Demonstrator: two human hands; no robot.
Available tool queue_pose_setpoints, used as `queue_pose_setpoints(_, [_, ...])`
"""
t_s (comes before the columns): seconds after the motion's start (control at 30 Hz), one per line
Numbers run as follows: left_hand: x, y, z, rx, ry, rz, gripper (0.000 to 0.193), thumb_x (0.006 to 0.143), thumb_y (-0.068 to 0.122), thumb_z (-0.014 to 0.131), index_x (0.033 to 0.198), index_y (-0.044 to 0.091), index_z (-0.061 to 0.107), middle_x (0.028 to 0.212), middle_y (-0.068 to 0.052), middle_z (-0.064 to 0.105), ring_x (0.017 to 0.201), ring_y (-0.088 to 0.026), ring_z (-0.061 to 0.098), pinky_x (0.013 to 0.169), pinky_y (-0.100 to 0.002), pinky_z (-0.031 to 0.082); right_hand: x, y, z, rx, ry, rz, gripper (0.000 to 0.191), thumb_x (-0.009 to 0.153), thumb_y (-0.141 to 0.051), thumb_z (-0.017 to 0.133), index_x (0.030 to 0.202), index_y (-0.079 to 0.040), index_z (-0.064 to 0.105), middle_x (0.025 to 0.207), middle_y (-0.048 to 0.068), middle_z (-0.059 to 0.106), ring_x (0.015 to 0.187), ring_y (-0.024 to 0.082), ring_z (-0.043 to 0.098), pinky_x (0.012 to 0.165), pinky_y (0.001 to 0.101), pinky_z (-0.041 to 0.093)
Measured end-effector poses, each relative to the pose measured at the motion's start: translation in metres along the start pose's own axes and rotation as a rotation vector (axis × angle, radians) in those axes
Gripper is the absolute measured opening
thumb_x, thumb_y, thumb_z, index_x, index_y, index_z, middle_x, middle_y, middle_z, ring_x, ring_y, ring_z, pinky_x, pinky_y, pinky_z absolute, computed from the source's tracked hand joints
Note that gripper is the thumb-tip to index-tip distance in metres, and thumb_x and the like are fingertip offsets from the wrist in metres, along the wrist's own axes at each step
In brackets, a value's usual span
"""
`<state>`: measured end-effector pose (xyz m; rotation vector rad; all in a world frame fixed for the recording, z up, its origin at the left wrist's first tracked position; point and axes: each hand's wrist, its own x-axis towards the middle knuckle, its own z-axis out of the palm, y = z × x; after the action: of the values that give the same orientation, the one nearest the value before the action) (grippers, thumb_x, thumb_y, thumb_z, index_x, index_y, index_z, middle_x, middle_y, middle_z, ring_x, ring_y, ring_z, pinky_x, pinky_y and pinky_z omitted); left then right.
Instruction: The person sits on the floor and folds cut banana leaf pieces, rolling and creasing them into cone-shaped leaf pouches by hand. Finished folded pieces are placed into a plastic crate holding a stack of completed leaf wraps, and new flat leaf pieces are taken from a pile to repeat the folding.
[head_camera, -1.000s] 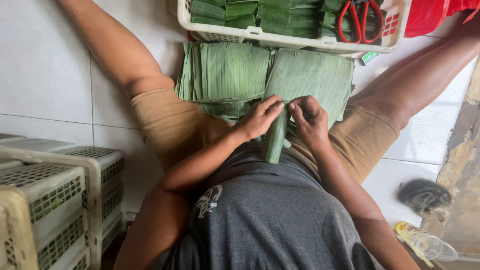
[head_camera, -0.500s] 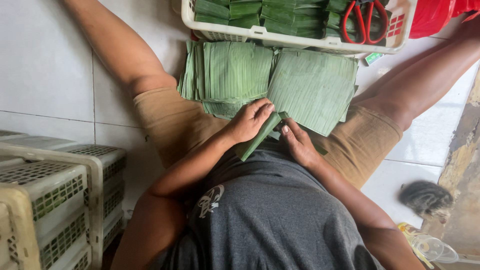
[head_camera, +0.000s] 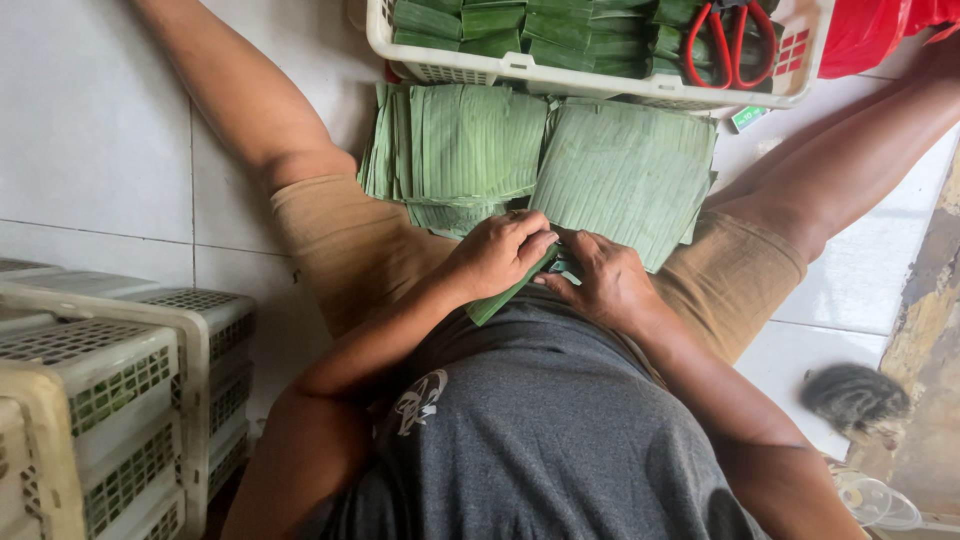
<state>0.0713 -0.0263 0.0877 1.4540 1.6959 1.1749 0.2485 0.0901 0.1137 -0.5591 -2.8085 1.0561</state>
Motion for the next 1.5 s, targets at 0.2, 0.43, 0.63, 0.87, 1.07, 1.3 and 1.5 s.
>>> queue_pose_setpoints(0.2, [0.0,-0.002,0.002,0.024,-0.043,0.028,0.019,0.103,0.021,0.062,0.096,0.003,0.059,0.083,-0.016,0.067,0.077,-0.037,0.069,0.066,-0.045,0.052,-0.008,0.026,0.024,-0.096,0.057,-0.109,0.046,0.086,-0.032,0.08,0.11,0.002,0.061,0.09,0.019,0.07,0.079,0.039,0.07,0.065,0.0462,0.056])
queue_pose_setpoints(0.43, [-0.005,-0.038,0.017,0.049,-0.103,-0.079,0.023,0.106,0.023,0.059,0.095,0.003,0.059,0.079,-0.019,0.065,0.077,-0.038,0.067,0.066,-0.046,0.051,-0.002,0.042,0.052,-0.163,-0.045,-0.029,0.042,0.093,-0.039,0.077,0.102,-0.003,0.059,0.079,0.017,0.068,0.073,0.036,0.07,0.061,0.0476,0.055])
queue_pose_setpoints(0.63, [-0.013,-0.079,0.031,-0.15,-0.071,-0.241,0.027,0.109,0.026,0.055,0.103,0.001,0.062,0.075,-0.016,0.062,0.067,-0.029,0.063,0.065,-0.041,0.052,-0.001,0.041,0.04,0.428,0.068,-0.068,0.054,0.099,-0.024,0.067,0.143,0.002,0.051,0.114,0.021,0.069,0.103,0.03,0.071,0.088,0.0375,0.055])
queue_pose_setpoints(0.87, [-0.001,-0.077,0.028,-0.845,-0.274,-0.541,0.041,0.107,0.034,0.049,0.13,0.001,0.052,0.106,-0.018,0.066,0.08,-0.03,0.072,0.069,-0.043,0.059,0.009,0.057,0.055,0.628,0.207,0.292,0.052,0.092,-0.003,0.074,0.141,-0.007,0.057,0.098,0.004,0.07,0.089,0.012,0.067,0.08,0.0279,0.057])
queue_pose_setpoints(1.07, [-0.001,-0.056,-0.016,-1.528,-0.227,-0.4,0.086,0.096,0.054,0.056,0.158,0.001,0.032,0.154,-0.019,0.05,0.137,-0.024,0.061,0.114,-0.038,0.054,0.002,0.062,0.038,0.592,0.309,0.334,0.054,0.092,-0.003,0.074,0.142,-0.006,0.054,0.095,0.004,0.069,0.088,0.012,0.064,0.082,0.0276,0.054])
queue_pose_setpoints(1.3, [0.005,-0.039,0.026,-0.508,0.139,-0.198,0.059,0.093,0.024,0.079,0.137,0.0,0.049,0.125,-0.017,0.067,0.112,-0.026,0.072,0.1,-0.04,0.061,-0.012,0.037,0.04,0.86,0.198,0.449,0.05,0.091,-0.012,0.067,0.138,-0.008,0.051,0.093,0.001,0.068,0.085,0.008,0.068,0.075,0.0259,0.06])
queue_pose_setpoints(1.5, [-0.009,-0.037,0.036,-0.311,0.07,-0.14,0.062,0.085,0.016,0.077,0.137,0.0,0.048,0.113,-0.014,0.071,0.103,-0.023,0.072,0.09,-0.036,0.058,-0.017,0.047,0.046,0.805,0.151,0.436,0.025,0.101,-0.02,0.07,0.114,0.0,0.063,0.088,0.006,0.069,0.077,0.009,0.064,0.066,0.0247,0.055])
